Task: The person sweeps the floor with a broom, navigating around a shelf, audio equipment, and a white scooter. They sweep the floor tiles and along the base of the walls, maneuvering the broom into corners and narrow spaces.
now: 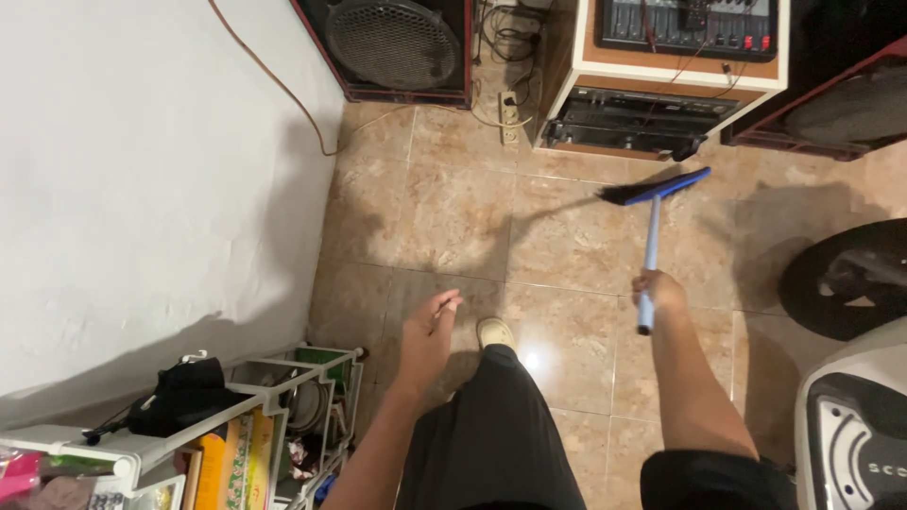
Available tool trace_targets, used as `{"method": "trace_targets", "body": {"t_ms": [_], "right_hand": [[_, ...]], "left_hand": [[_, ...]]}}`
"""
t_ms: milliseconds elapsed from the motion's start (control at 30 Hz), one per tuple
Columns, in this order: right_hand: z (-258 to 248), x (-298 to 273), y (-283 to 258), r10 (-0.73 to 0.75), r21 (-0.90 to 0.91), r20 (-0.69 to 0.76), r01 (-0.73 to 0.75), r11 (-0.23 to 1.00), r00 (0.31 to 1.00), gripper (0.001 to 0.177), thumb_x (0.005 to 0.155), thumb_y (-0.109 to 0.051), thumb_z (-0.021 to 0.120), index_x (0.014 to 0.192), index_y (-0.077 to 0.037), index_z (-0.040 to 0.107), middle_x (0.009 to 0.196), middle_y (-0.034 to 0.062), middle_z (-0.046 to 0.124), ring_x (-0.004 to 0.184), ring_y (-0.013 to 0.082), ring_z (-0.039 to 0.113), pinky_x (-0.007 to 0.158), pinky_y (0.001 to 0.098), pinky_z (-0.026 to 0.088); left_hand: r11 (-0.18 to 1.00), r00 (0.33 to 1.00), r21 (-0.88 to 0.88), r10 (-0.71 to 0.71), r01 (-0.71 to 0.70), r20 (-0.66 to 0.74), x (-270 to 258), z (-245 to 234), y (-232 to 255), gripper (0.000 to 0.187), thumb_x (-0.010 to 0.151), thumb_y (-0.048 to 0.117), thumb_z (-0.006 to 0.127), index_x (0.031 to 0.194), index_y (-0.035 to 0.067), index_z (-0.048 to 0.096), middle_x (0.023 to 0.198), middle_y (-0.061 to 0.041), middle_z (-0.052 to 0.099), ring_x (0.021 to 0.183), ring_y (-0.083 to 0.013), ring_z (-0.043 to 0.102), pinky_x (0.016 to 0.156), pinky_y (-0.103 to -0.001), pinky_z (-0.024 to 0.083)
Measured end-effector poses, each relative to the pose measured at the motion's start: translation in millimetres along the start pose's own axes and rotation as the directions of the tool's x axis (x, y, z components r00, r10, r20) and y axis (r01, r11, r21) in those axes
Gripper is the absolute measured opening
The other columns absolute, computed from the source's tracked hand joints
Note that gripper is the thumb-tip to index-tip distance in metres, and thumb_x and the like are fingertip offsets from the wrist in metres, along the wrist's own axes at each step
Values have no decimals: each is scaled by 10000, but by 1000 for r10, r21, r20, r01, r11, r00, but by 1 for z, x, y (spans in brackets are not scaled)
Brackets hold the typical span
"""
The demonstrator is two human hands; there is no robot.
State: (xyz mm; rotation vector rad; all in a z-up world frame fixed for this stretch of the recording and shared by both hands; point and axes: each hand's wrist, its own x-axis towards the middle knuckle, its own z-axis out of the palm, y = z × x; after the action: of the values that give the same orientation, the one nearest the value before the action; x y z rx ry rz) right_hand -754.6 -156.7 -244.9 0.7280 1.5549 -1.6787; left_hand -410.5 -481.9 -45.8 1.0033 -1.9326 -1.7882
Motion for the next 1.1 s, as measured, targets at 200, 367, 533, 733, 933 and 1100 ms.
{"method": "trace_targets", "body": {"t_ms": [200,367,533,733,933,1100], "right_hand": [[64,-124,21,27,237,173,-68,969,985,107,1014,-119,479,1102,-99,422,722,-21,484,488,32,400,393,195,323],[25,-93,48,177,285,440,-324,902,880,90,1019,-114,481,1098,-82,450,719,-12,497,476,30,411,377,183,331],[-46,-81,56,258,234,441,-388,892,860,110,1008,-124,466,1114,-96,451,725,-15,494,487,21,428,374,167,333],[33,-171,92,-101,-531,4,87,843,995,508,902,-76,659,1390,-41,521,679,82,564,494,166,516,403,322,423],[113,-252,120,68,-631,219,88,771,973,602,870,-60,675,1431,-95,459,668,76,559,462,171,502,389,335,439],[143,-162,213,658,-219,608,-703,677,444,114,1027,-121,553,972,-41,495,736,11,533,480,44,443,382,203,377]], "left_hand": [[1000,997,3,-17,17,77,-1,11,32,321,1003,182,548,1255,24,670,1145,-123,777,1059,-196,738,905,-304,536],[997,1000,78,-6,3,27,-10,11,53,304,992,190,574,1220,33,697,1086,-131,791,1016,-187,747,867,-298,544],[994,993,-3,109,-109,-36,-25,-5,17,269,1000,158,585,1199,9,688,1054,-131,792,977,-152,747,849,-272,549],[996,993,15,93,-92,-67,-52,-14,6,254,1002,144,602,1182,3,713,995,-99,798,823,-94,657,750,-261,529],[997,997,-13,74,-74,-5,-76,-16,7,265,1027,133,566,1229,7,683,1109,-80,769,961,-71,688,845,-235,522],[998,993,-38,44,-49,-107,-88,-15,-17,264,1007,148,618,1203,5,721,1032,-81,778,894,-76,654,817,-235,519]]}}
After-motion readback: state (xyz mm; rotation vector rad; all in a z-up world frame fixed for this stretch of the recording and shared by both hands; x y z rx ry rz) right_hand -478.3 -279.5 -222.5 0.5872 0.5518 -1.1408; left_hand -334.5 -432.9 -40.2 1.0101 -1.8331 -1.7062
